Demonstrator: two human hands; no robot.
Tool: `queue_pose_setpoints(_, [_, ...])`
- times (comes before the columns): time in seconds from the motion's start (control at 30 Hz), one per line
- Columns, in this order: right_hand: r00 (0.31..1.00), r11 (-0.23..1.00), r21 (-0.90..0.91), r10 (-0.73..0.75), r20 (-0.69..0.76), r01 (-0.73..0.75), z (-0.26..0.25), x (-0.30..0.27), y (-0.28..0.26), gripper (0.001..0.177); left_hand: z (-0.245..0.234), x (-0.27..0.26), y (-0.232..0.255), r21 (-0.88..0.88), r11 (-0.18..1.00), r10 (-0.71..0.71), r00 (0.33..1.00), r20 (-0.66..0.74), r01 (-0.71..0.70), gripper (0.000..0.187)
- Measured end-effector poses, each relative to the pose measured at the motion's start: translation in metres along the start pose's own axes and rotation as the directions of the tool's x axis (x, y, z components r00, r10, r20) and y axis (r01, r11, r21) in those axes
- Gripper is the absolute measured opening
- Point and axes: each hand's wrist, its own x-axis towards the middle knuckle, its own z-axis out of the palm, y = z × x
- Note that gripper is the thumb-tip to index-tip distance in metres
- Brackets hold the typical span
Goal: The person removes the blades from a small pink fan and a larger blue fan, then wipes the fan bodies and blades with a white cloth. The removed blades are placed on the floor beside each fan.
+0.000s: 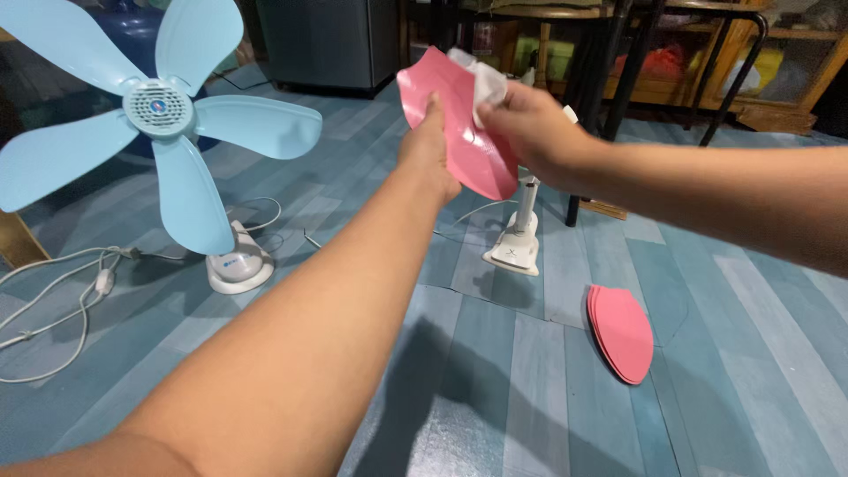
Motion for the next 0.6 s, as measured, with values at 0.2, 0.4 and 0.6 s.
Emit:
queue_pose_setpoints(0.2, [0.891,0.78,0.523,0.446,-0.081,-0.343,0.013,-0.008,-0.025,0.028,0.005,-0.032,-0.011,0.858,0.477,0.681,0.697,-0.223,-0.191,0.093])
queue_pose_setpoints(0.4, [0.867,0.785,0.44,0.497,-0.025,-0.437,0.013,0.0,-0.022,0.026,0.006,-0.012,-0.042,0.81,0.583,0.41,0.885,-0.219,-0.07,0.059])
queue_pose_setpoints(0.6, [0.679,0.679,-0.013,0.733,-0.038,-0.734,-0.011,-0.03,0.018,0.018,-0.066,0.013,-0.081,0.911,0.372,0.575,0.815,-0.076,-0.177,0.059])
